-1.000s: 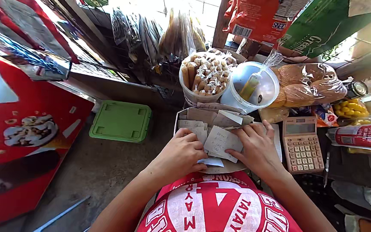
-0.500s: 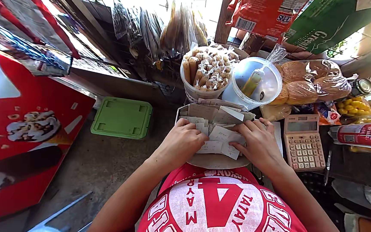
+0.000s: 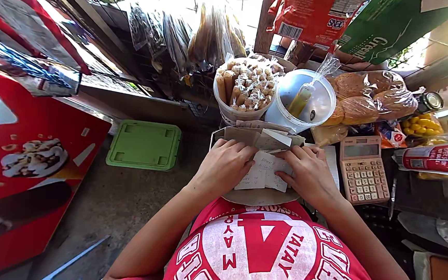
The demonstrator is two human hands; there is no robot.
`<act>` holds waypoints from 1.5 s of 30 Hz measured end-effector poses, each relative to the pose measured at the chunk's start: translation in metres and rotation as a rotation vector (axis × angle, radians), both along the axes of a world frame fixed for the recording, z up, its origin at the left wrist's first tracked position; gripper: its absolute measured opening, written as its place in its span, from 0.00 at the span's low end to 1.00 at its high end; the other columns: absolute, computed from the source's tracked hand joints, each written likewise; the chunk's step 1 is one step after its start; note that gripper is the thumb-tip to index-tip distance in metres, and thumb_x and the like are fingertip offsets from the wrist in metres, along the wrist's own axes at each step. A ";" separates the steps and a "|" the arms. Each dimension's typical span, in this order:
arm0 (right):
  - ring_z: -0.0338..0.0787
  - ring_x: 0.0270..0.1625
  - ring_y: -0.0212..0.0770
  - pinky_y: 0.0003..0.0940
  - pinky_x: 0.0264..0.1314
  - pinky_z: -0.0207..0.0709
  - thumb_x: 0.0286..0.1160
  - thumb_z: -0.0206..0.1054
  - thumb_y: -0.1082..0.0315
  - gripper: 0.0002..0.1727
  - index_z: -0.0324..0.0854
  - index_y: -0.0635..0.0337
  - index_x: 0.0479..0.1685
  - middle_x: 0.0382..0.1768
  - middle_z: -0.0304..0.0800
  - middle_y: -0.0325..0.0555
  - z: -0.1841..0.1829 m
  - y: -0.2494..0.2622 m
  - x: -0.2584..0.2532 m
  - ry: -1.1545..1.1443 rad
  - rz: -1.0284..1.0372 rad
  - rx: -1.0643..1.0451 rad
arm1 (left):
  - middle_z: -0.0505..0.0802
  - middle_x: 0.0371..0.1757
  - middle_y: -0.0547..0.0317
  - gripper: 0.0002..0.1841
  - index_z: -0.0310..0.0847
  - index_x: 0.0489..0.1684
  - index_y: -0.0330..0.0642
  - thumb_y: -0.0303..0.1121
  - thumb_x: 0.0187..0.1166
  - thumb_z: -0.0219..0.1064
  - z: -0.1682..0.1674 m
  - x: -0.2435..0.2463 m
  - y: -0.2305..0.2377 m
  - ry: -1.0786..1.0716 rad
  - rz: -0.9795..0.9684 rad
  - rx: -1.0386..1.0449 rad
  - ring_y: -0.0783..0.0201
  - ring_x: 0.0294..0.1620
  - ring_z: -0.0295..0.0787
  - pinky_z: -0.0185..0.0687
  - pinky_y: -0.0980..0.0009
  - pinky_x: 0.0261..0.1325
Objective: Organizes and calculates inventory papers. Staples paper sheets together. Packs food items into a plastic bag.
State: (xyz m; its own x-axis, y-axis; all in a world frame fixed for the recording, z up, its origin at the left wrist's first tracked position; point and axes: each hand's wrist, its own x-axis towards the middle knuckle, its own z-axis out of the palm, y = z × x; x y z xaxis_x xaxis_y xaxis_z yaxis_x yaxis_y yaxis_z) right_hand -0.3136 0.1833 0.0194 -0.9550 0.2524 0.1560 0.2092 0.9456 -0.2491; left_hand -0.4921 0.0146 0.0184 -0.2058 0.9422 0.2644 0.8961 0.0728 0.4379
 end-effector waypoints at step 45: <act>0.86 0.55 0.55 0.53 0.59 0.74 0.63 0.81 0.63 0.16 0.90 0.55 0.50 0.41 0.89 0.49 0.020 0.016 -0.011 -0.043 0.215 0.129 | 0.95 0.44 0.55 0.08 0.88 0.50 0.44 0.32 0.87 0.62 -0.016 0.024 -0.034 -0.056 -0.334 0.289 0.59 0.47 0.91 0.82 0.64 0.58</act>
